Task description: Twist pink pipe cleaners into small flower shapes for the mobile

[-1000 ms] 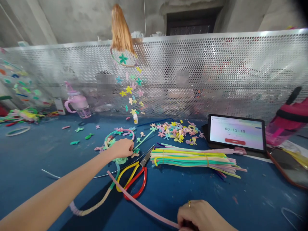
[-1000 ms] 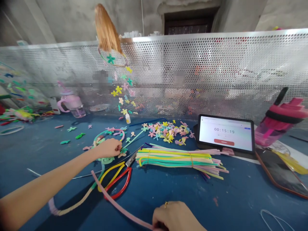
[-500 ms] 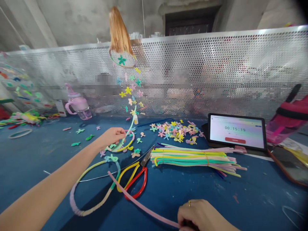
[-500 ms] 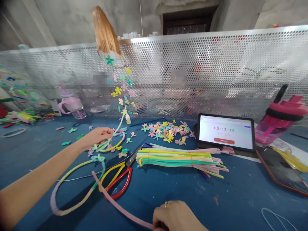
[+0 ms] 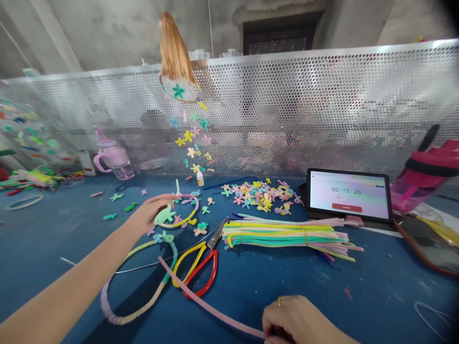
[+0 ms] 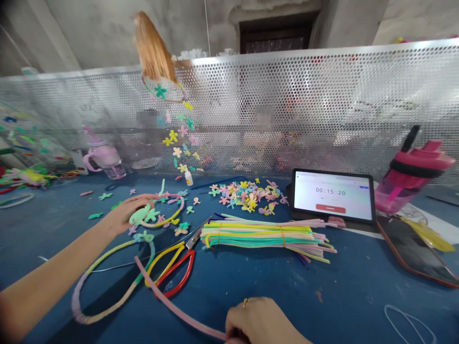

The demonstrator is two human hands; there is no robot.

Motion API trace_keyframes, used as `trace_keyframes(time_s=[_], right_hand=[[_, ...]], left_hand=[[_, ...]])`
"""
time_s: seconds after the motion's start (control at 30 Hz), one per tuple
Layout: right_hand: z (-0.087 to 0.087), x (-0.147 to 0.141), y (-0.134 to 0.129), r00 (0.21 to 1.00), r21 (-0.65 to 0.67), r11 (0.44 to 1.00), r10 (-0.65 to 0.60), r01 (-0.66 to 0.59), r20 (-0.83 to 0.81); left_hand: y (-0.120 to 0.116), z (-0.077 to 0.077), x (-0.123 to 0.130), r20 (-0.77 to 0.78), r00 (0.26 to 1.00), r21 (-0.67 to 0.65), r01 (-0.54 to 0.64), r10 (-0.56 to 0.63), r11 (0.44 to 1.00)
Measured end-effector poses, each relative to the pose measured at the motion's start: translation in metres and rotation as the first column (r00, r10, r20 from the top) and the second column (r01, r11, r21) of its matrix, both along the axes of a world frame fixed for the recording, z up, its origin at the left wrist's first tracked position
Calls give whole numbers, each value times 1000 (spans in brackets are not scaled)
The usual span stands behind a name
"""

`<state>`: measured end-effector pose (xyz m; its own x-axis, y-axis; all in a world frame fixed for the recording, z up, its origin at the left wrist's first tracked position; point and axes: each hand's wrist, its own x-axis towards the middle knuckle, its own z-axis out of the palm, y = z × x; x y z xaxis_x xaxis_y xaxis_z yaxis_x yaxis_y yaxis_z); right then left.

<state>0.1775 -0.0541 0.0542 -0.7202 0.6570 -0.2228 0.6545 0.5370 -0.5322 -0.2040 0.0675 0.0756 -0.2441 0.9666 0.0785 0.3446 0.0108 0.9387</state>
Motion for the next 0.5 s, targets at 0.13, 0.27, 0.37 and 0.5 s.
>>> trace_keyframes(time_s=[0.13,0.27,0.37,0.5], right_hand=[[4,1,-3,1000,-9,1000,-14,14,-5],[6,0,-4,1000,10,1000,-15,15,-9],[5,0,-3,1000,12,1000,-15,15,-12],[0,1,0,1000,27,1000,3,-3,-2]], left_hand=[[2,4,9,177,983,29,35,-40,999],[8,10,22,267,958,29,97,-101,995],[21,16,34,331,933,14,144,-141,989],[59,14,54,419,893,-10,185,-164,983]])
